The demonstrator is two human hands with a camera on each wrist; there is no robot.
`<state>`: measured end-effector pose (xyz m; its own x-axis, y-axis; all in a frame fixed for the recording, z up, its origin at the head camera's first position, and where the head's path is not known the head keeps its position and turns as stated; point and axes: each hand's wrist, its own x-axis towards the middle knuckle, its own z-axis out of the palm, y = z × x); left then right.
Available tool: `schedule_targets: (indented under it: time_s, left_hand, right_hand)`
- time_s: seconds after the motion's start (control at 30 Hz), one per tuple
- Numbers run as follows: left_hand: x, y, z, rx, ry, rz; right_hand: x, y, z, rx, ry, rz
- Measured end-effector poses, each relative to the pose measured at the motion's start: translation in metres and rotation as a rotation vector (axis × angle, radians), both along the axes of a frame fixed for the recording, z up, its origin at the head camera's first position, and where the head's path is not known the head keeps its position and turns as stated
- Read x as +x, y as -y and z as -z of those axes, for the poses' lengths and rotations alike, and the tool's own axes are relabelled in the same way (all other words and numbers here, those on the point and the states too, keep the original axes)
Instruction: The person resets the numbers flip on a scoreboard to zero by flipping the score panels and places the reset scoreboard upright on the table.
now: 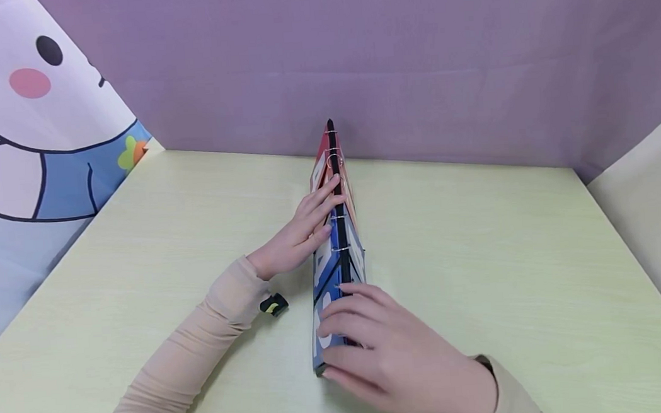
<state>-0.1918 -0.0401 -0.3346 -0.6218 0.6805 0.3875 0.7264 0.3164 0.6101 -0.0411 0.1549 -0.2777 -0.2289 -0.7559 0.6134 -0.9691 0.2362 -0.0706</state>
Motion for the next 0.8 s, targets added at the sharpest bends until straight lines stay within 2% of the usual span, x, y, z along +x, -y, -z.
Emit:
schedule_targets:
  time_s: [0.07,0.13,0.17,0.23,0.33,0.4,0.47,0.6,0.7,0.8]
  left_hand:
    - [0.000,-0.001,0.000,-0.002,-0.002,0.001]
    - [0.000,-0.001,-0.001,-0.003,0.002,-0.001]
    - [0.000,-0.001,-0.001,-0.003,0.007,-0.002]
    - [0.000,-0.001,-0.002,-0.003,0.019,-0.007]
    - [0.001,-0.001,-0.001,-0.009,0.035,-0.018]
    - [0.001,-0.001,-0.001,-0.012,0.039,-0.023]
    - [0.001,-0.002,-0.001,-0.015,0.040,-0.024]
    - [0.001,-0.002,-0.001,-0.016,0.040,-0.020]
    - [0.001,-0.003,-0.001,-0.017,0.042,-0.019]
    - [0.001,-0.003,-0.001,-0.020,0.045,-0.021]
  right_hand:
    - [-0.008,-0.008,-0.003,-0.141,0.071,-0.097]
    - [-0.015,-0.017,-0.005,-0.257,0.131,-0.131]
    - [-0.017,-0.022,-0.006,-0.298,0.168,-0.118]
    - [-0.022,-0.031,-0.008,-0.335,0.244,-0.035]
    - [-0.029,-0.041,-0.009,-0.274,0.371,0.141]
    - [-0.036,-0.046,-0.006,-0.200,0.438,0.203]
    - [-0.045,-0.048,-0.001,-0.138,0.484,0.213]
    - [-0.059,-0.050,0.013,-0.066,0.517,0.150]
    - [-0.064,-0.050,0.020,-0.031,0.549,0.136]
    - [-0.065,-0.049,0.024,0.009,0.577,0.157]
